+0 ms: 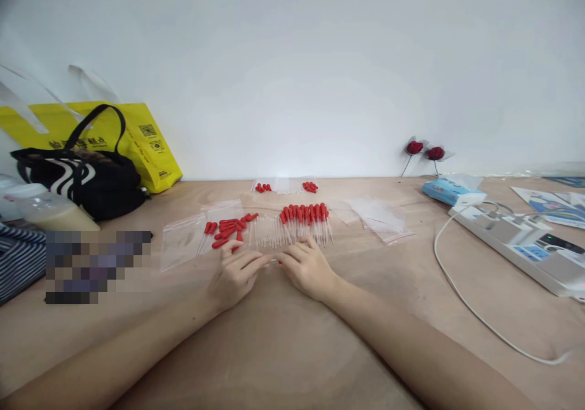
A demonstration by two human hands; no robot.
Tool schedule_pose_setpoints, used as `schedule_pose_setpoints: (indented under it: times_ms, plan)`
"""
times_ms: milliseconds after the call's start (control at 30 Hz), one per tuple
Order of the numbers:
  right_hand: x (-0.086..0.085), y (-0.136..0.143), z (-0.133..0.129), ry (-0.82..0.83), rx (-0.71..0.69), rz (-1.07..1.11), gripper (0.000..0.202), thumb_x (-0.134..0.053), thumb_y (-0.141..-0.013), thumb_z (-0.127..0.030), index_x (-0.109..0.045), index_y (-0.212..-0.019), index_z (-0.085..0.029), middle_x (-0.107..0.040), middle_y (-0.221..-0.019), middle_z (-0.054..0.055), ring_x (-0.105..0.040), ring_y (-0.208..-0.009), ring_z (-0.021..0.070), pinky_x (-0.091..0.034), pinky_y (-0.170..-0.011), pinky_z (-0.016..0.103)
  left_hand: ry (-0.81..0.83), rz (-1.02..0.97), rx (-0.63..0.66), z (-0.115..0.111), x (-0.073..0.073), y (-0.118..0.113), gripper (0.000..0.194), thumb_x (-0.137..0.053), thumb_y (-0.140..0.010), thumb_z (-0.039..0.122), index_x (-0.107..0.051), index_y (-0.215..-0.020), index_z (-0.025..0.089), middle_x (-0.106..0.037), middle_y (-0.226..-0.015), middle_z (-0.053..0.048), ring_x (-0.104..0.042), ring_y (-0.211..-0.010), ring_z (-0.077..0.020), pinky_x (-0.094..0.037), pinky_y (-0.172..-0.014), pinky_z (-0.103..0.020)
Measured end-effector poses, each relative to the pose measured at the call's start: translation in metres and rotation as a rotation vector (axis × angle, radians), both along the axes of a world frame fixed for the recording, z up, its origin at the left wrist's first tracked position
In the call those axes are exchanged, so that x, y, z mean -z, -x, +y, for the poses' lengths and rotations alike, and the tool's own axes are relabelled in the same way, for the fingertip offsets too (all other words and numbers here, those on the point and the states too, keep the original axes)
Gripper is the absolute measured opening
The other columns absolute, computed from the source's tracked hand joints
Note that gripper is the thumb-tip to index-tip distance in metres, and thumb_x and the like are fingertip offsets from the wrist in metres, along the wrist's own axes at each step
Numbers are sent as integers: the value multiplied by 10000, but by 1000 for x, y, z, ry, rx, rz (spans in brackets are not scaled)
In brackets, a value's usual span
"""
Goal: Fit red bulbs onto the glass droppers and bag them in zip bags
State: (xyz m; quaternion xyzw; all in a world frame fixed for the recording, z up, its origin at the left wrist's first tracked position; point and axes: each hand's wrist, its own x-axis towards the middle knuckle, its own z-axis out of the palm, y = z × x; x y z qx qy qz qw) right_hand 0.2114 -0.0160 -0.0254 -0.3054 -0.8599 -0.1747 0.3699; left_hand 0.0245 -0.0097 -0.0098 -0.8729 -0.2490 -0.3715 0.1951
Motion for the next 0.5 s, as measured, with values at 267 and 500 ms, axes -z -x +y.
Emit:
schedule_pose_setpoints:
  times_ms: [267,500]
  plan:
    - [-5,-6,-5,80,-2,62,135,-501,-831,-252,-615,-868,-191,-640,-674,-8,-507,-702,133,-283,-777,337,-76,25,-12,4,3,4,114,-498,-847,186,-599,-899,193,-665,-706,33,-598,-708,-109,-225,-930,-396]
    - [-4,-8,-5,95,7,70,138,-514,-815,-237,-615,-908,-215,-656,-719,-10,-511,-754,139,-238,-837,362,-53,69,-25,7,5,5,133,-475,-858,221,-603,-834,192,-646,-624,45,-597,-762,-134,-164,-982,-463]
